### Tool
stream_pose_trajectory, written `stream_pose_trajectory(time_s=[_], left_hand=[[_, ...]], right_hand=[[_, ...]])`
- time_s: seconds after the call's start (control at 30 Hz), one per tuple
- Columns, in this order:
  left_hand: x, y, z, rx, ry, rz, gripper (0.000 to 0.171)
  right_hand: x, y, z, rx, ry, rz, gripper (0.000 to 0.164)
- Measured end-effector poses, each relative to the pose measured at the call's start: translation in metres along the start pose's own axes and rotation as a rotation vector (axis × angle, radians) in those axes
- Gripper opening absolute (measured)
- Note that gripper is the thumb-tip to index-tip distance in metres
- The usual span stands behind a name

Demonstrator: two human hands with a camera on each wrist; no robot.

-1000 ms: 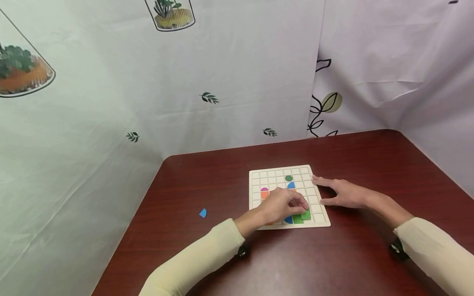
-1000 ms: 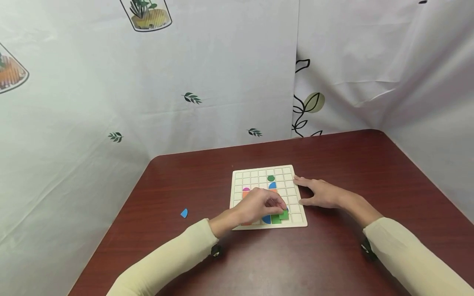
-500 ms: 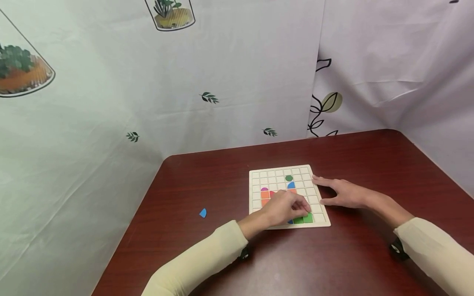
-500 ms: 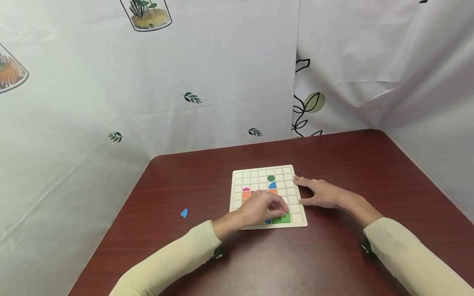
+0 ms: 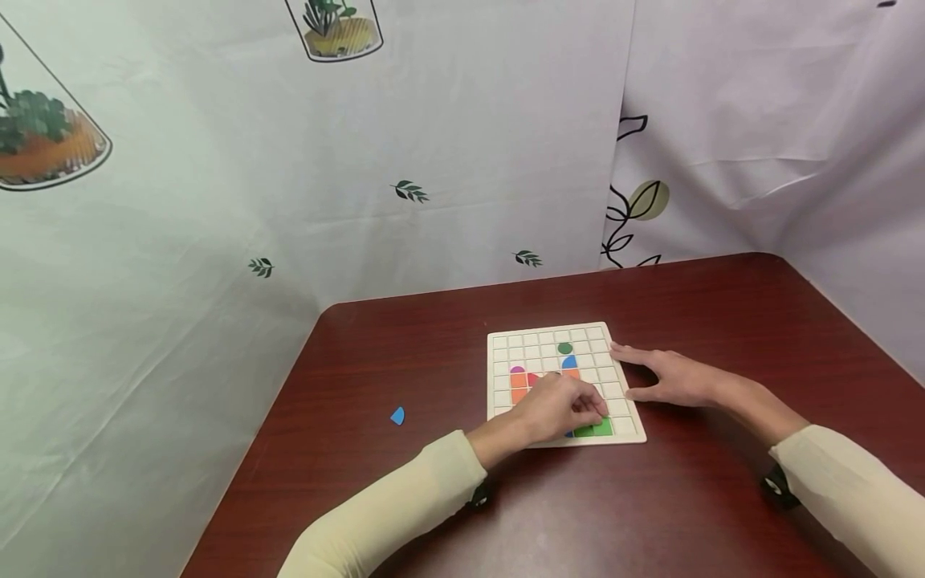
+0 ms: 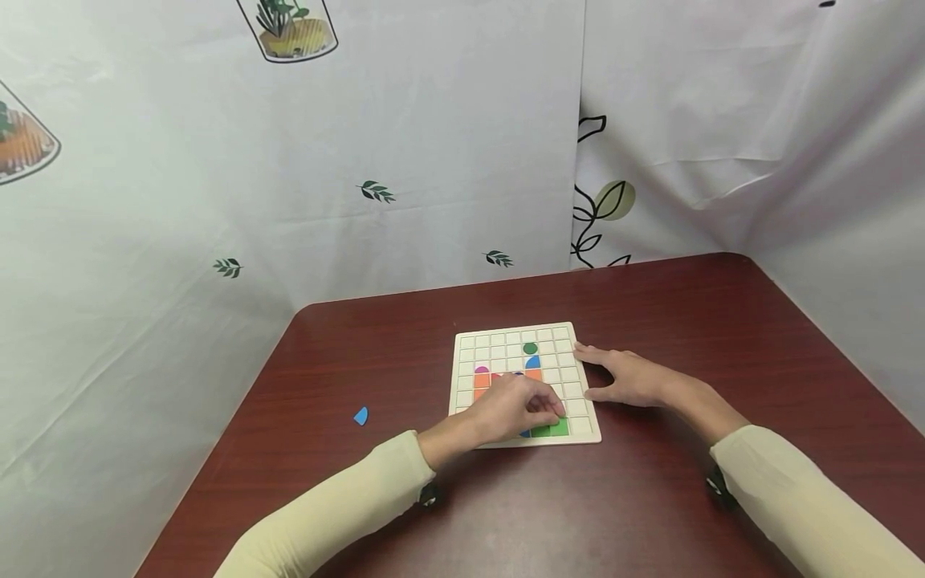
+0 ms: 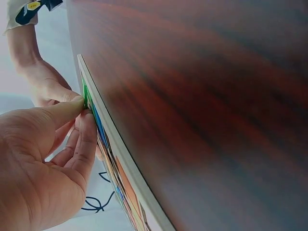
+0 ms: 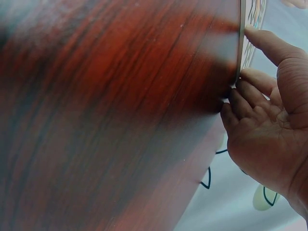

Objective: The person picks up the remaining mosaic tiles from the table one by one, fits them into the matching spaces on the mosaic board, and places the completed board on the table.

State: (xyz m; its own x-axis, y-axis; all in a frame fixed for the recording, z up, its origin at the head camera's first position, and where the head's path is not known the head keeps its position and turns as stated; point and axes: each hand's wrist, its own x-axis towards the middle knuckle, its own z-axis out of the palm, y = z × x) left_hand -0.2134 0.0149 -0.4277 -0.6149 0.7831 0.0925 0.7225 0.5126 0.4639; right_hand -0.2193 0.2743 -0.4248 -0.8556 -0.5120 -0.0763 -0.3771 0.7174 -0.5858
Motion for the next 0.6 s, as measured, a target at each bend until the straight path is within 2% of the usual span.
stream_pose_trajectory(time_s=[0.6], left_hand=[[0.0005,-0.0012,0.0019,-0.008,-0.009,0.009,0.005]], right_hand=[[0.0005,-0.0008,0.0011,0.006,0.003,-0.006,0.083]])
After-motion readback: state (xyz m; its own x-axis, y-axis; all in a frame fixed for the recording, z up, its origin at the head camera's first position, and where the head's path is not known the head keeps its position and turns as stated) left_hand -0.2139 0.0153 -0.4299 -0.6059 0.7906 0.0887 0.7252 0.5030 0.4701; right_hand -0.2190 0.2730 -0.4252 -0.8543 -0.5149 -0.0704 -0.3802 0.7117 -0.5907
